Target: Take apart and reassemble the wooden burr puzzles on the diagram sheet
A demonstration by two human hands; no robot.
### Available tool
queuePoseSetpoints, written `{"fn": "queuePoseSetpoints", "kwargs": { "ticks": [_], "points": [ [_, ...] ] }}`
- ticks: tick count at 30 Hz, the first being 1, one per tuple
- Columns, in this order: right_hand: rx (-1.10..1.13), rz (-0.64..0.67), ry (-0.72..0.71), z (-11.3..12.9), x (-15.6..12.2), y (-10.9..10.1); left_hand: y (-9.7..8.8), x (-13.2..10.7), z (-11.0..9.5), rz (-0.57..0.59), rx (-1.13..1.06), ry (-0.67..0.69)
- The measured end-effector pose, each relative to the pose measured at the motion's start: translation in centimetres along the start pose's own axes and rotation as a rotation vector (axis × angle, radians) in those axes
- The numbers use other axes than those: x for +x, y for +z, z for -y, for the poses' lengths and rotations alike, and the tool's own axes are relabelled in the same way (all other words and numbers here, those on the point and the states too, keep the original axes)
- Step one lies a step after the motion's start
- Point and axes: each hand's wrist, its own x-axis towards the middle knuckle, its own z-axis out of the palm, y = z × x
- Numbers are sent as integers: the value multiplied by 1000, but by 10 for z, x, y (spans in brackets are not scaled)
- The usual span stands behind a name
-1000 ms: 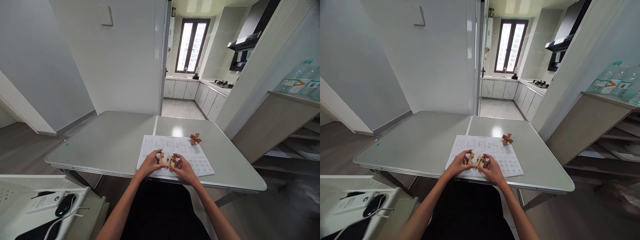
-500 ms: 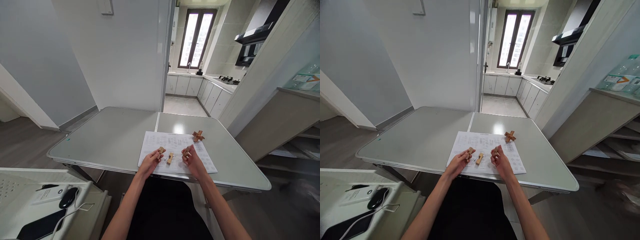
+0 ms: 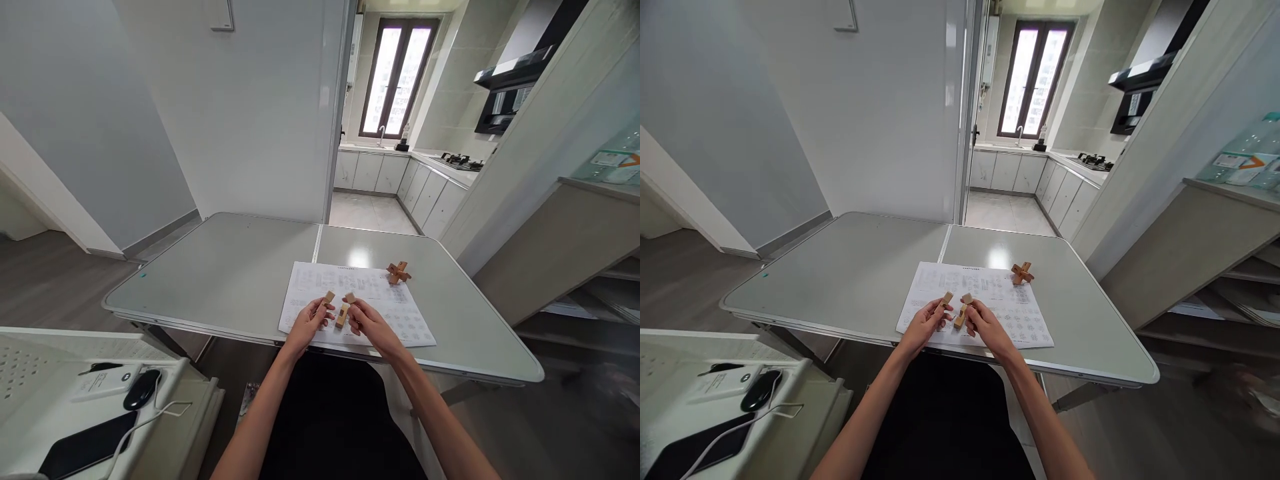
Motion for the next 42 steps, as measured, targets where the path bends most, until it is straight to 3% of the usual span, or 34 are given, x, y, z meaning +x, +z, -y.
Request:
{"fn": "queuePoseSetpoints", "kwargs": {
  "ticks": [10,20,28,34,42],
  "points": [
    [-261,90,-51,-4,-2,4,2,-1,-2,30,86,28],
    [-257,193,-93,4,-6,8,4,-3,-6,31,132,43],
    [-277,-13,-159,-5,2,14,6,-6,-8,47,103,54],
    [-192,-224,-138,-13,12,-5,5,-6,-8,51,80,48],
    [-150,-175,-28,-24,16,-11,5,-4,-4,15,43,29]
  ]
}}
